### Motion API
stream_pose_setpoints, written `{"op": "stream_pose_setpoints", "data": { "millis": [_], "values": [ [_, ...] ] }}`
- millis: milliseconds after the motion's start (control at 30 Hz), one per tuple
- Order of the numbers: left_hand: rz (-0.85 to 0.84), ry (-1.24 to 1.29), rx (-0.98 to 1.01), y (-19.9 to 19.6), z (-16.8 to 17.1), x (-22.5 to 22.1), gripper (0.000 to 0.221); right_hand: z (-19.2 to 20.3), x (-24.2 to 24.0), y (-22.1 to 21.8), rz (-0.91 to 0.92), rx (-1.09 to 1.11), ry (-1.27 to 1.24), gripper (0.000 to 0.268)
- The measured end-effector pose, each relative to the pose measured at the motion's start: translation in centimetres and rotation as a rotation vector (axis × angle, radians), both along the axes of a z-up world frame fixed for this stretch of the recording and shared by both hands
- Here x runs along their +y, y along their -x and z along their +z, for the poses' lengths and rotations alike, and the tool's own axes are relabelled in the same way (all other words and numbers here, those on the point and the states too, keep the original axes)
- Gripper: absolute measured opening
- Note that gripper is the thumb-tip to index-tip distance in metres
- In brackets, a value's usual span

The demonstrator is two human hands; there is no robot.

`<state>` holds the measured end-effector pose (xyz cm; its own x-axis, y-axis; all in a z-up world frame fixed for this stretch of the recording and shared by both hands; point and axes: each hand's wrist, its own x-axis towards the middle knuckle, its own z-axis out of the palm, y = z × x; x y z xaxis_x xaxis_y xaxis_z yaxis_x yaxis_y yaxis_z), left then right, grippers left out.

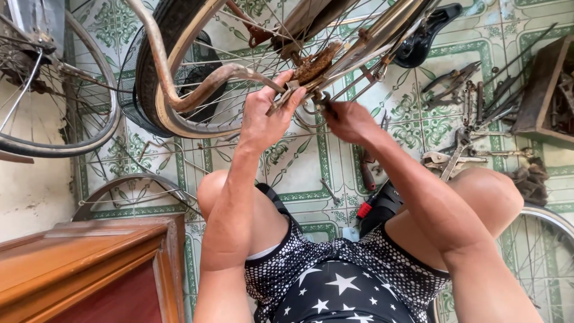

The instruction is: The person holds a metal component by hand while loosening a bolt with a wrench on a bicycle wheel. They then remove the component and continue using the wrench to loosen another bolt on the axle.

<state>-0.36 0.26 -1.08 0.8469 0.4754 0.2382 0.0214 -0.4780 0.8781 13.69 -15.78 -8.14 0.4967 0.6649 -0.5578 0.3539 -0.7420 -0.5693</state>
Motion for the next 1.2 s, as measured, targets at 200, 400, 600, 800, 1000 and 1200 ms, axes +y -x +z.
{"op": "stream_pose_setpoints", "data": {
  "millis": [200, 400, 600, 800, 1000, 1200],
  "values": [
    [0.059, 0.007, 0.124, -0.1, -0.2, 0.1, 0.052, 1.7, -2.2, -1.1, 0.116, -0.583, -0.222, 0.026],
    [0.016, 0.048, 0.053, 0.0, -0.4, 0.0, 0.051, 3.0, -2.4, -1.5, 0.169, -0.740, -0.202, 0.020],
    [0.022, 0.047, 0.073, 0.0, 0.1, -0.1, 0.049, 3.5, -1.7, -1.2, 0.156, -0.740, -0.172, 0.024],
    [0.013, 0.051, 0.074, 0.0, 0.2, -0.2, 0.048, 4.2, -1.0, -0.8, 0.144, -0.741, -0.129, 0.021],
    [0.001, 0.051, 0.039, 0.0, 0.0, -0.2, 0.048, 1.9, -0.6, -0.3, 0.134, -0.511, -0.112, 0.029],
    [0.063, 0.004, 0.167, -0.1, 0.8, -0.4, 0.047, -2.2, 0.6, 2.2, -0.119, 0.396, -0.469, 0.036]
  ]
}}
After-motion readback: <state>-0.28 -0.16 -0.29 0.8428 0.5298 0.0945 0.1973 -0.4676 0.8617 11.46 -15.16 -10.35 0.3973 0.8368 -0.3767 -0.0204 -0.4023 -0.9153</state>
